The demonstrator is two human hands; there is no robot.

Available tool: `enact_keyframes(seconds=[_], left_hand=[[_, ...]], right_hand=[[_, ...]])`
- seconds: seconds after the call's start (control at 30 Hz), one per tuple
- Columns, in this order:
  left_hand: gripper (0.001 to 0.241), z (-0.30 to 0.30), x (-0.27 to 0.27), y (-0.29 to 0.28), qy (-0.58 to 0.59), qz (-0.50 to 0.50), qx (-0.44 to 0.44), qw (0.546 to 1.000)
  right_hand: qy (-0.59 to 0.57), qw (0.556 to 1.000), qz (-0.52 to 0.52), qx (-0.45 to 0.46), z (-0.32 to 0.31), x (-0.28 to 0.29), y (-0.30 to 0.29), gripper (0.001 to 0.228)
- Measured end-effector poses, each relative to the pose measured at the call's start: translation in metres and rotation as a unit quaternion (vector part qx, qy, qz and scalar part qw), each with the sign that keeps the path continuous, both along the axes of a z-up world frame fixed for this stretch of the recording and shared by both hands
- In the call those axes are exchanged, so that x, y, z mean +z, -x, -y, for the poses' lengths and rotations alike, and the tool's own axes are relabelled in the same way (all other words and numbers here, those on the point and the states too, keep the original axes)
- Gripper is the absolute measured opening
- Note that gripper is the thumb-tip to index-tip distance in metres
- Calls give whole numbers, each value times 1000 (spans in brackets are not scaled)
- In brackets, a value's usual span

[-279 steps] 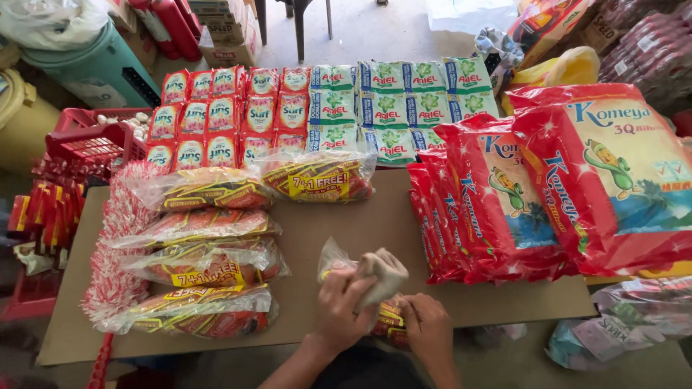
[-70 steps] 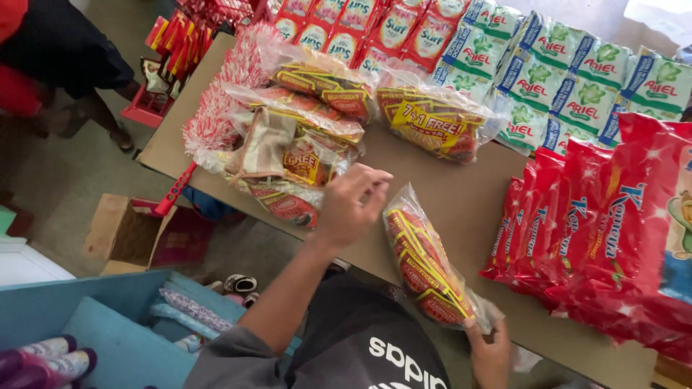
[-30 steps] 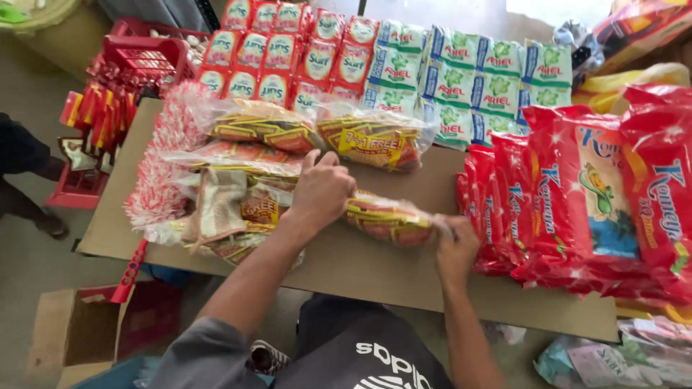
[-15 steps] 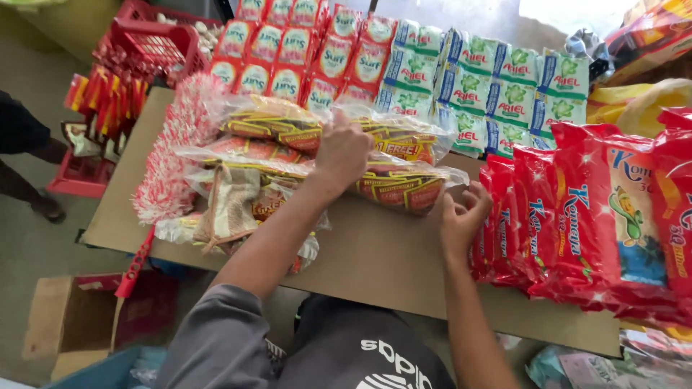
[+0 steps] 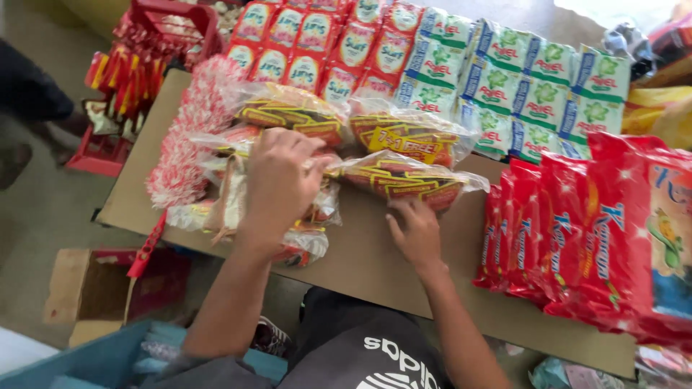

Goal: Wiping down packaged goods on a table using a cloth.

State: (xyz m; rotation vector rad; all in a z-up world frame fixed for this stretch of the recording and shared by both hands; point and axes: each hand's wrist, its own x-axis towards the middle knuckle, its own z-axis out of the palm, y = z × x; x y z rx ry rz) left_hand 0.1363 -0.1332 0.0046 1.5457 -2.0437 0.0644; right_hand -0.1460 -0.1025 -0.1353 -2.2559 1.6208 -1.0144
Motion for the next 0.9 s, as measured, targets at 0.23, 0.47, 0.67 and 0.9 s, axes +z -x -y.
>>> enact_keyframes(seconds=[0.23, 0.47, 0.67, 0.9], left_hand=[[27, -55, -1, -62, 14, -2, 171, 985], [32, -97, -39, -82, -33, -25, 284, 958], [47, -69, -62, -68, -74, -122, 322, 936], [62, -38, -99, -62, -210, -53, 372, 903]], right_hand=[[20, 999, -44, -18, 36, -19, -4, 72], [-30, 996, -65, 46, -9, -34, 8, 45], [-196, 978, 12, 72, -56, -44, 15, 37], [-190, 970, 115, 97, -89, -72, 46, 36]])
